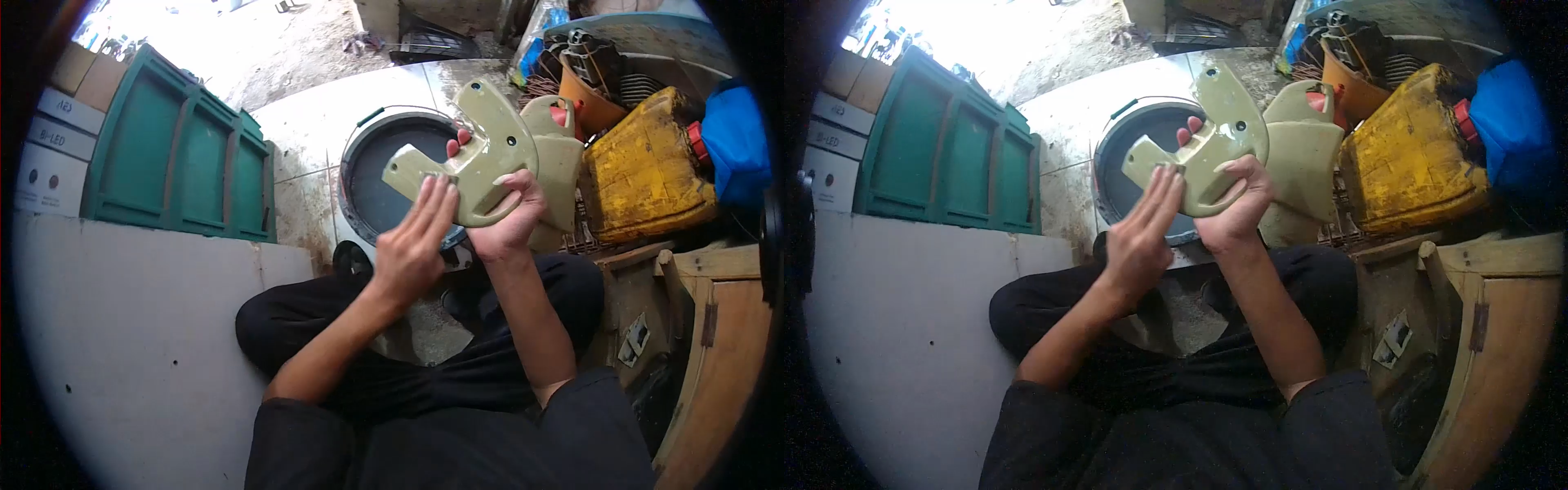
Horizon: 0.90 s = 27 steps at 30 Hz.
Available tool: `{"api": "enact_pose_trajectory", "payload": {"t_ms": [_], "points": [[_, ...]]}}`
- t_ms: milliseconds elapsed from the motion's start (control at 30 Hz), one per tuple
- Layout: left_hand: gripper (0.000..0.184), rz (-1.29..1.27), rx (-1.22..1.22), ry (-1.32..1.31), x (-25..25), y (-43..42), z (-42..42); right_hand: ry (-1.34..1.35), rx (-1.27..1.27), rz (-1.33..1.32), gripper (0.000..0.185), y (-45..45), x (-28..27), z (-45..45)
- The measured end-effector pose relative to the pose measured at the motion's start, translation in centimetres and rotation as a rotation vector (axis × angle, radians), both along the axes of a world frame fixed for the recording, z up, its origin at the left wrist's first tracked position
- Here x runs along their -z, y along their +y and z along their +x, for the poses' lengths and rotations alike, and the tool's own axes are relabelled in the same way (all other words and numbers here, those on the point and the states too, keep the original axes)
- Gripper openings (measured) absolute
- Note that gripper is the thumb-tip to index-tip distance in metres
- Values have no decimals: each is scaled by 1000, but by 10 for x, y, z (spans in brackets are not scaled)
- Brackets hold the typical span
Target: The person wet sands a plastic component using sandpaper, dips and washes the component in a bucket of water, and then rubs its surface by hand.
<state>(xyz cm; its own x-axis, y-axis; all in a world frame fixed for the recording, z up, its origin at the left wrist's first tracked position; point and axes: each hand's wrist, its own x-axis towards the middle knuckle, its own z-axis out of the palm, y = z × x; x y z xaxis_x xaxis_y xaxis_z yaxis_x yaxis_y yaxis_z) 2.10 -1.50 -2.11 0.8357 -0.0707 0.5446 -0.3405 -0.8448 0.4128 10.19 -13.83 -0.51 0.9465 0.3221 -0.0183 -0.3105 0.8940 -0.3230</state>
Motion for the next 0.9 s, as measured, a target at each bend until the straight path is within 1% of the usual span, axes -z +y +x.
{"api": "enact_pose_trajectory", "payload": {"t_ms": [67, 100, 133, 200, 267, 333, 433, 467, 567, 600, 667, 733, 767, 800, 867, 900], "points": [[66, -23, -116, -29, 7, 17, 11, -14, -32, 5, 73, -1, -2, -1], [66, -77, -265, 27, 4, 23, 19, -13, -44, -7, 73, 1, -4, -5], [66, -150, -249, 50, 7, 34, 26, -19, -55, -11, 73, 4, -7, -7], [68, -53, -149, -57, 7, 26, 19, -23, -45, -12, 72, 5, -4, -7], [71, -20, -4, -60, 3, -1, 0, -29, -28, -20, 72, 4, -2, -3], [71, 11, 65, -79, 6, 3, 2, -1, -41, 45, 72, 0, 1, -3], [68, -57, -280, -1, 8, 27, 22, -15, -55, -4, 71, 4, -7, -8], [69, -60, -283, 14, 10, 35, 26, -17, -54, 2, 71, 5, -7, -9], [72, -5, -40, -96, 13, 13, 9, -21, -39, -11, 70, 4, -3, -6], [73, 21, 11, -44, 4, 2, -1, -25, -34, -10, 70, 4, -3, -4], [69, 19, 23, -48, 6, 10, 5, -1, -25, 12, 69, 0, -2, -3], [64, -142, -308, 52, 9, 31, 25, -5, -71, 37, 69, 3, -7, -8], [61, -133, -282, 52, 9, 33, 25, 2, -64, 14, 69, 4, -7, -10], [63, -115, -186, -4, 8, 26, 17, 6, -61, -11, 69, 6, -8, -10], [69, -42, -28, 5, 4, 5, -1, 0, -49, 20, 69, 4, -4, -5], [74, 19, 34, -31, 2, 3, -3, -1, -33, 16, 69, 1, -4, -3]]}}
